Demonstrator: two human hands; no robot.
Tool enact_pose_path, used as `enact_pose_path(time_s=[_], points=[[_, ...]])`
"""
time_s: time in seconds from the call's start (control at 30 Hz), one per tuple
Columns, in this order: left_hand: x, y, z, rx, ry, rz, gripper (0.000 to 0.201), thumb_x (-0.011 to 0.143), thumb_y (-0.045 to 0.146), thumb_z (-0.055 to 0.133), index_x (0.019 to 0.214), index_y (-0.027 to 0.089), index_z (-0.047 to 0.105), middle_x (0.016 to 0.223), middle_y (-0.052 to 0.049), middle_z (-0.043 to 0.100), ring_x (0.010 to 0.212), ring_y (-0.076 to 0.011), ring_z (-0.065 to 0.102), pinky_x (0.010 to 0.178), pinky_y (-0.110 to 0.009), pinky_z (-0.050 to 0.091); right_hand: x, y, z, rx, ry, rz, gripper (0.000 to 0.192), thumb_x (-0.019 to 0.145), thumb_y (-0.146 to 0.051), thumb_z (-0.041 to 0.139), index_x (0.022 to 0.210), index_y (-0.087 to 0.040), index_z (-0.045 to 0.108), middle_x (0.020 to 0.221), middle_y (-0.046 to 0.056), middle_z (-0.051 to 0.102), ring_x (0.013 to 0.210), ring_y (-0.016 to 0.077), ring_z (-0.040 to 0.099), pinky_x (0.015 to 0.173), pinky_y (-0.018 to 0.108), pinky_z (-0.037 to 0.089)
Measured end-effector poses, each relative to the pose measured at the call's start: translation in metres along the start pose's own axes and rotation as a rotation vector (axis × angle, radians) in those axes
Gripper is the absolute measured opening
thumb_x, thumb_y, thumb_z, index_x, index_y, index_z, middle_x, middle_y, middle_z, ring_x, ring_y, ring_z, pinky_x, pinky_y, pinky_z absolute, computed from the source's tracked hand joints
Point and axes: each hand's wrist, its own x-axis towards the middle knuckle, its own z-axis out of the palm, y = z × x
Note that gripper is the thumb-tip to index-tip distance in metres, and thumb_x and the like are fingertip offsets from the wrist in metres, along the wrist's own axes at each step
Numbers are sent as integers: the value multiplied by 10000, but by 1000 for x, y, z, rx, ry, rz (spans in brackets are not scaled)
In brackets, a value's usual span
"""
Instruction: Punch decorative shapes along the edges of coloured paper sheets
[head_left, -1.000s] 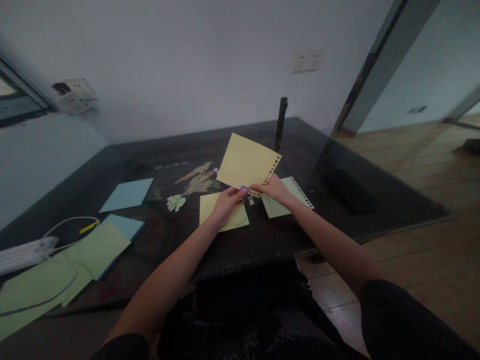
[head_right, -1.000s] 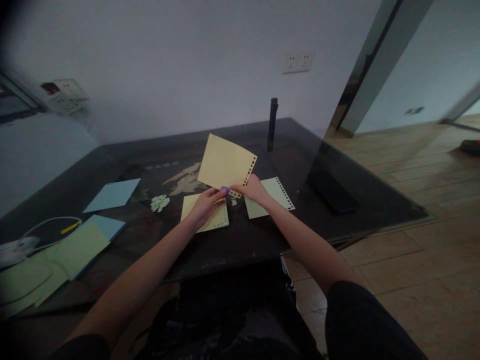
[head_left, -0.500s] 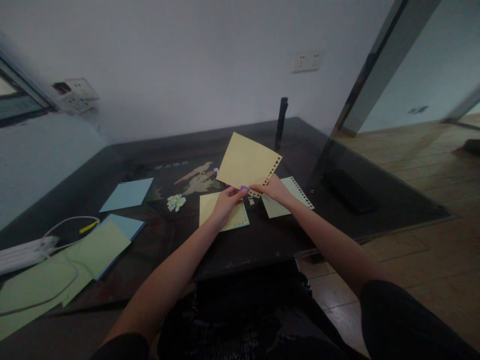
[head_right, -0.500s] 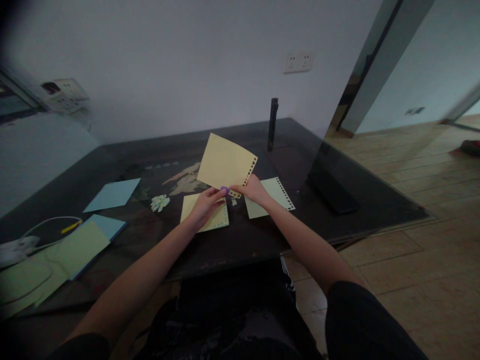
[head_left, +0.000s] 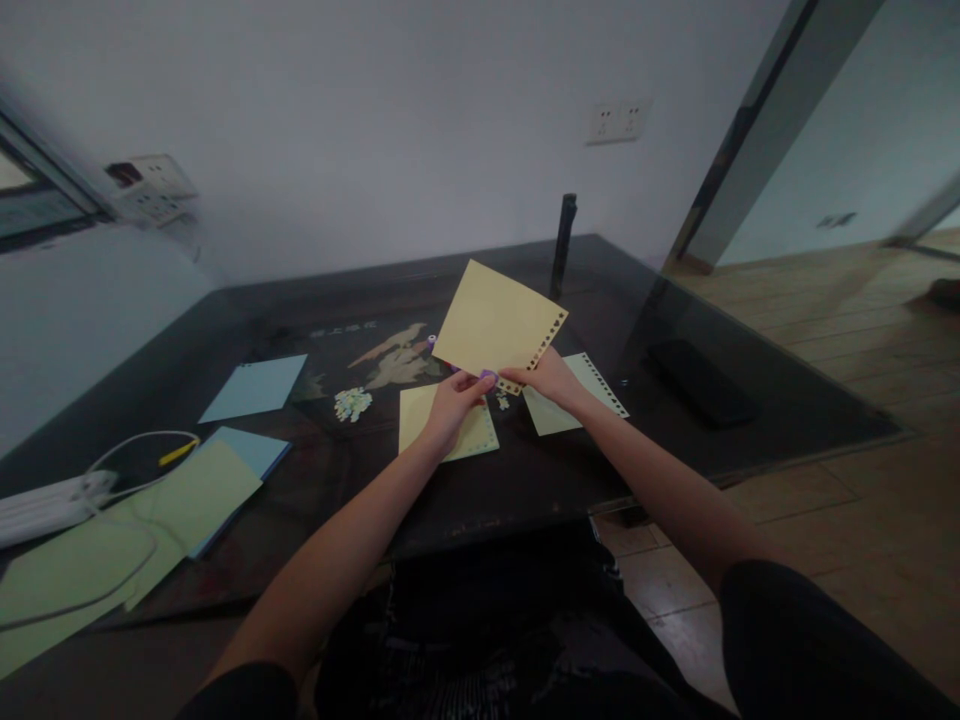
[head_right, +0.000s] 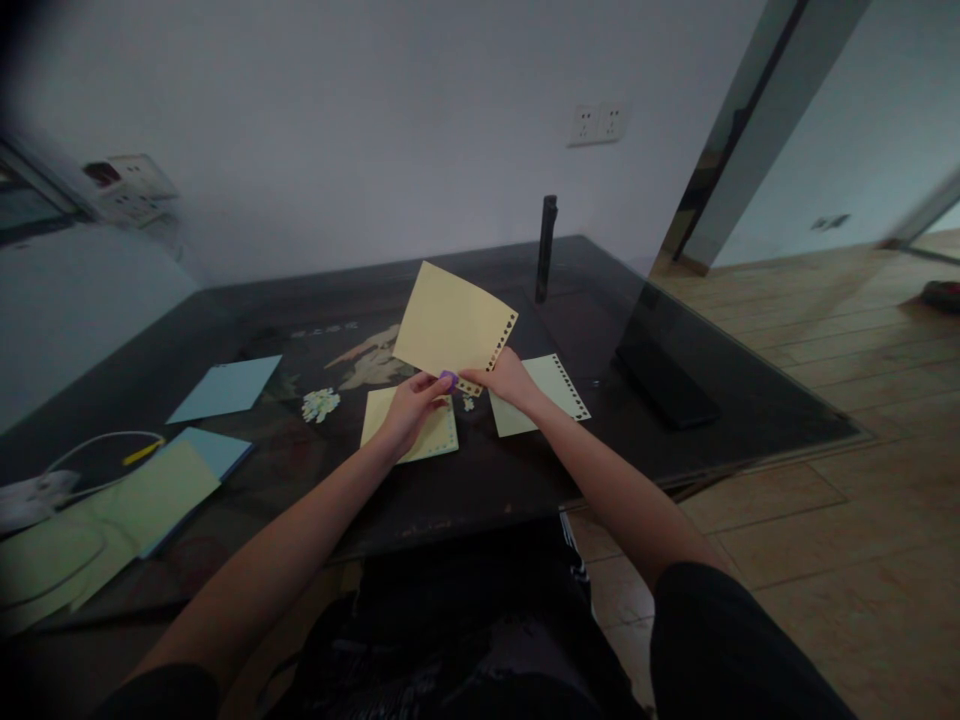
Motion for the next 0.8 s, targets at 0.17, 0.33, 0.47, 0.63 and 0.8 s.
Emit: enact_pose_path(time_s=[0.17, 0.33, 0.47, 0.63, 0.8], points=[[-1, 2, 1, 16, 8, 12, 365, 614, 433, 781, 820, 146, 689, 834, -75, 690, 767, -171, 608, 661, -266, 413, 0, -2, 0, -26, 15, 3, 389, 669, -190, 733, 1044, -152, 641, 1068, 107, 692, 1052, 261, 625, 966, 449, 482], [-1, 0, 2, 24, 17, 32, 350, 626, 436, 776, 809, 150, 690, 828, -66, 692, 759, -166, 601, 661, -263, 409, 1, 0, 0, -17, 8, 0, 401, 668, -188, 731, 1056, -157, 637, 1087, 106, 686, 1062, 256, 620, 965, 453, 480], [1, -2, 2, 22, 21, 35, 333, 621, 424, 784, 783, 150, 687, 794, -51, 686, 738, -156, 596, 664, -260, 406, 1, 2, -1, 0, -1, -3, 414, 673, -195, 728, 1072, -150, 629, 1093, 106, 685, 1039, 249, 632, 953, 451, 485], [-1, 0, 5, 14, 28, 56, 339, 616, 423, 786, 792, 147, 699, 817, -64, 700, 767, -176, 611, 683, -273, 418, 0, -1, -3, 47, -7, 0, 409, 666, -220, 739, 1057, -165, 631, 1121, 95, 678, 1021, 241, 639, 963, 436, 483], [-3, 2, 9, -5, 15, 61, 322, 625, 413, 785, 786, 143, 714, 812, -73, 708, 776, -188, 616, 733, -301, 429, -1, -10, -6, 39, -2, 11, 400, 660, -195, 728, 1049, -164, 642, 1090, 96, 690, 1009, 256, 643, 958, 452, 481]])
